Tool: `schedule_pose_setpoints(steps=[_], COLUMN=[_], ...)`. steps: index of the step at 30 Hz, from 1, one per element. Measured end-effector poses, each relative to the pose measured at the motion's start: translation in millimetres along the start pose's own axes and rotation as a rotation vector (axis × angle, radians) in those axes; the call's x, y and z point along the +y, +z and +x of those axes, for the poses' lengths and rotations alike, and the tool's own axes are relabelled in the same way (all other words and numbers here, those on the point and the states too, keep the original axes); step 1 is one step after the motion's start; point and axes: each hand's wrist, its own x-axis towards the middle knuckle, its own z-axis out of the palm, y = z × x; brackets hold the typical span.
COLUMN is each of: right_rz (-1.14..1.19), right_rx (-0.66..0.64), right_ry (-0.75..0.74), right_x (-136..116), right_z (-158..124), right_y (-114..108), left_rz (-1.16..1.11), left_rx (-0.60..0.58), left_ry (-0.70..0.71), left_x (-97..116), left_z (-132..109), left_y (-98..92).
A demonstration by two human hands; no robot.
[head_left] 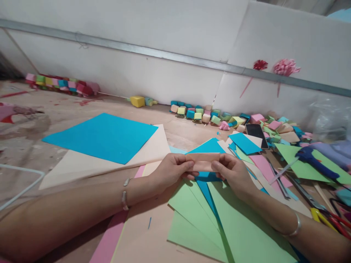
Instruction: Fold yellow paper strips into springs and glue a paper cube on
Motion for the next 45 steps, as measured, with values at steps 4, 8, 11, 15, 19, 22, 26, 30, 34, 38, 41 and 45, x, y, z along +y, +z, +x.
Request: schedule_pose_setpoints(steps=[4, 8, 11, 15, 19, 22, 26, 30, 34, 38, 41, 45], right_rz=[-0.043, -0.044, -0.032, -0.055, -0.069, -0.075, -0.058, -0.02, 0.038, 0.088, 0.141, 0.218], right_rx=[0.004, -0.001, -0.026, -0.063, -0.034, -0.063, -0.162, -0.152, -0.148, -0.133, -0.134, -0.193], right_ry=[-0.029, -0.038, -0.024, 0.032, 0.047, 0.062, 0.097, 0.113, 0.173, 0.209, 0.16, 0.044], right_x=[1, -1, -1, 0, -1, -3, -3, -2, 4, 11, 15, 12], right_z=[0, -1, -2, -2, -2, -3, -5, -5, -2, 1, 2, 2], right_y=[-1, -1, -1, -1, -1, 0, -2, -4, -7, -9, -10, -11], left_rz=[0.011, 0.007, 0.009, 0.052, 0.096, 0.113, 0.12, 0.095, 0.042, -0.002, -0.018, -0.056], left_rx=[-0.071, -0.05, -0.03, -0.029, -0.007, 0.007, -0.07, -0.085, -0.018, 0.023, 0.039, 0.085], left_ry=[0.019, 0.004, 0.014, 0.011, 0.03, 0.062, 0.069, 0.103, 0.096, 0.075, 0.087, 0.129], left_x=[-3, -7, -8, -6, -3, -1, 0, 1, -2, -6, -7, -5], left_z=[1, 2, 3, 3, 3, 2, -1, -2, 0, 3, 3, 3], left_y=[-4.0, -3.7, -2.4, -2.3, -1.3, -0.3, -0.1, 0.1, -0.3, -1.0, -0.4, 0.5])
